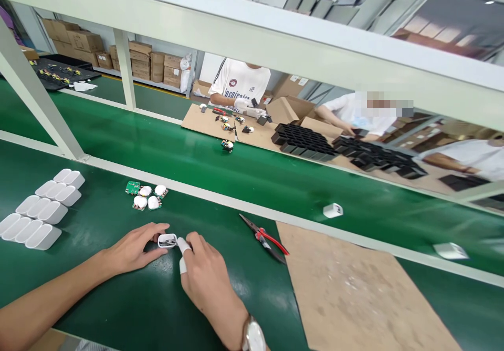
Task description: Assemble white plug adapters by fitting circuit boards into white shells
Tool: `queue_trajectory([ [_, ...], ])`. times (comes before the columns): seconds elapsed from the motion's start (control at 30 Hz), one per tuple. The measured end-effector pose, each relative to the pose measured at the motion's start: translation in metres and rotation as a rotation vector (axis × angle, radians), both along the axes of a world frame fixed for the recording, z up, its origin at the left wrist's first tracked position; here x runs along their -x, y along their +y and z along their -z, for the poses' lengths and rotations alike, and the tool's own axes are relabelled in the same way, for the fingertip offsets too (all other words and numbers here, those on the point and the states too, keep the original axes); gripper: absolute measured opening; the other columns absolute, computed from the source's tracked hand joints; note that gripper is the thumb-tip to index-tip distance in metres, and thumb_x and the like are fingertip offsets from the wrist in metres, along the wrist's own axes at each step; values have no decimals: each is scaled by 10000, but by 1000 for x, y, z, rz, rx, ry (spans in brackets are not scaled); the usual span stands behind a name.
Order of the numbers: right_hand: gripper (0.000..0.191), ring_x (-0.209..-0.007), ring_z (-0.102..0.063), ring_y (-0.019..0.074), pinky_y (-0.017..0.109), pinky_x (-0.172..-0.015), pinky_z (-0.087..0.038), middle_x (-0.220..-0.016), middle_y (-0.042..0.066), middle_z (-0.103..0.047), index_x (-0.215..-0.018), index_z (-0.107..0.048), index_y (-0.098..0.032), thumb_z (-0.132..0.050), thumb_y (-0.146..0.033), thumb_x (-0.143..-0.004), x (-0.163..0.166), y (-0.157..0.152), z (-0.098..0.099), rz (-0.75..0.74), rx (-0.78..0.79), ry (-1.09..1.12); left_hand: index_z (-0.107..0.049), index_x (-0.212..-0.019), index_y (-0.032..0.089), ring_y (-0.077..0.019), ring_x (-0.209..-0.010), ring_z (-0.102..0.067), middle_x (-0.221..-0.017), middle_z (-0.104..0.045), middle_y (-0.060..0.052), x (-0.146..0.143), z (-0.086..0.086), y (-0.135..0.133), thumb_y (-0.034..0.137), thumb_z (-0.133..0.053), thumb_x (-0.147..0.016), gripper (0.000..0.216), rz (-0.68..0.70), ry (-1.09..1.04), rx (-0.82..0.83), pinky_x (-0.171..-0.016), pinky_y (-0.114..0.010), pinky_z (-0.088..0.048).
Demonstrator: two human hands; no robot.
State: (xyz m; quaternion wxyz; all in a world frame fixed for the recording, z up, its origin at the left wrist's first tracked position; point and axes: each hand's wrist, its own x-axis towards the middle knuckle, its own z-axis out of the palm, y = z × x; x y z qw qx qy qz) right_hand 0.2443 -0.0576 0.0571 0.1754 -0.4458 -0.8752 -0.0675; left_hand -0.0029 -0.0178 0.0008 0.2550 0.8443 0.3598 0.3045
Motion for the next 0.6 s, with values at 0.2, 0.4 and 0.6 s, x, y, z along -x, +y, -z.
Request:
queue_trajectory([
  [0.2, 227, -874, -611, 216, 300, -595, -484, -1100, 105, -626, -948, -638, -191, -477, -40, -895, -45, 24, 31, 260, 12, 18, -637, -1244, 225, -231, -1043, -689, -1149, -711, -90, 2, -9, 8, 218, -642, -1029, 215, 114, -56, -225, -933, -363, -591],
  [0.4, 306, -920, -600, 288, 421, -816, -542, -1030, 134, -647, -1035, -671, -156, -495, 12, -850, -65, 37, 54, 312, 44, -99, -569, -1321, 242, -227, -1062, -722, -1209, -714, -89, 2, 2, 4, 237, -629, -1041, 287, 77, -52, -87, -894, -345, -618],
  [0.6, 307, -1074, -581, 310, 470, -918, -541, -1206, 164, -627, -1241, -635, -140, -464, -76, -994, -33, 43, 34, 116, 32, 80, -546, -1366, 258, -235, -1131, -709, -1293, -687, -100, 1, 3, 5, 222, -659, -1024, 362, 71, -16, -162, -967, -366, -609],
])
